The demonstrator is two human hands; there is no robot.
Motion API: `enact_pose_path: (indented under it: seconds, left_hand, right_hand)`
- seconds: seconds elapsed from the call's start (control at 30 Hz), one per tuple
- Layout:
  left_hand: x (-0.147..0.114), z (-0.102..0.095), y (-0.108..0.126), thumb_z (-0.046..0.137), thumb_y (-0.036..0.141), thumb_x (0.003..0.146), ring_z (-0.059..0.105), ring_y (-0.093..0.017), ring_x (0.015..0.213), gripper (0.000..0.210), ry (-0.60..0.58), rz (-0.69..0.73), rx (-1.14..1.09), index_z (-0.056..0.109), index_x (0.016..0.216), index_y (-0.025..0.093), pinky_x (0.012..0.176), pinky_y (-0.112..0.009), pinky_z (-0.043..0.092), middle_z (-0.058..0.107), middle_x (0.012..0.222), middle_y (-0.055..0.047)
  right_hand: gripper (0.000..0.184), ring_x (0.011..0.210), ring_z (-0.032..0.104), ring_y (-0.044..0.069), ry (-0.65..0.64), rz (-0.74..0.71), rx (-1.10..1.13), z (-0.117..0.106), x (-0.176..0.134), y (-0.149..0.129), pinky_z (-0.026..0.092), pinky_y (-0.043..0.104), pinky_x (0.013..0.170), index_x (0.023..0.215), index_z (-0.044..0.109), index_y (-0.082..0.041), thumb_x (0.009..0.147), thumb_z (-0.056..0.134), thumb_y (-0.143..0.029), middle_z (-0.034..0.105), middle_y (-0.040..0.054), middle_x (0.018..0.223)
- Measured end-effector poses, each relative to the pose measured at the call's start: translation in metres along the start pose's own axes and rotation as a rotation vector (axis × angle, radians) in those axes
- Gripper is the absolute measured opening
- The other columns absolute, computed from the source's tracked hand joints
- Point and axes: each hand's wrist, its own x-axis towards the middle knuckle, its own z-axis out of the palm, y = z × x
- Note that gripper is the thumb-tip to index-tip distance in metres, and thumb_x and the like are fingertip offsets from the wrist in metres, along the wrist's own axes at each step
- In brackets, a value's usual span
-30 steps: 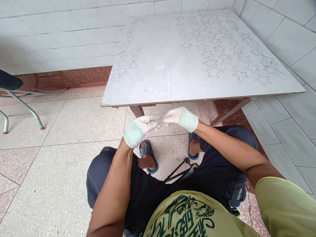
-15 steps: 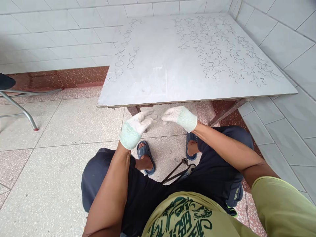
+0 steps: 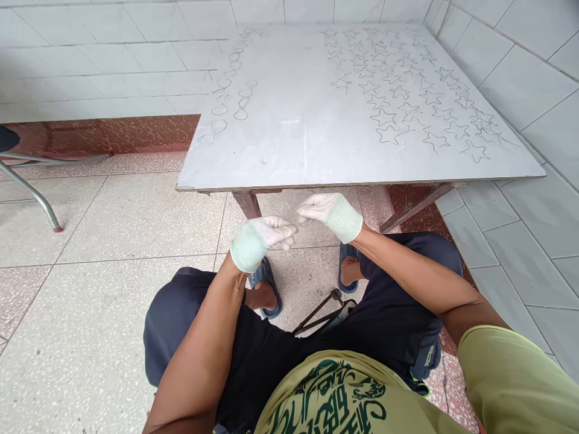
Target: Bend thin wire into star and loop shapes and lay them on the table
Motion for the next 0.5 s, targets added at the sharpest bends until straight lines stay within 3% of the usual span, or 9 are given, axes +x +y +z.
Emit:
enact_pose_path:
  seconds: [0.33,0.5]
  left_hand:
    - [0.0058,0.0053,-0.0003,0.097,0.053,0.059,0.063,-0.014,0.055,0.047,0.078,0.037,-0.206,0.072,0.073,0.016,0.06,-0.029,0.048,0.074,0.064,-0.004]
    - [0.006,0.0019,0.0012,0.096,0.051,0.061,0.061,-0.013,0.053,0.044,0.084,0.054,-0.226,0.072,0.074,0.016,0.059,-0.029,0.048,0.072,0.061,-0.003]
  right_hand:
    - [0.018,0.068,0.074,0.014,-0.014,0.017,-0.034,0.0016,0.0022,-0.0007,0.061,0.027,0.074,0.072,0.073,-0.019,0.09,0.076,-0.022,0.079,0.0004,0.071]
    - [0.022,0.083,0.077,0.018,-0.005,-0.1,-0.329,-0.0047,-0.0005,-0.0064,0.059,0.032,0.085,0.08,0.078,-0.019,0.098,0.068,-0.027,0.083,0.0025,0.086]
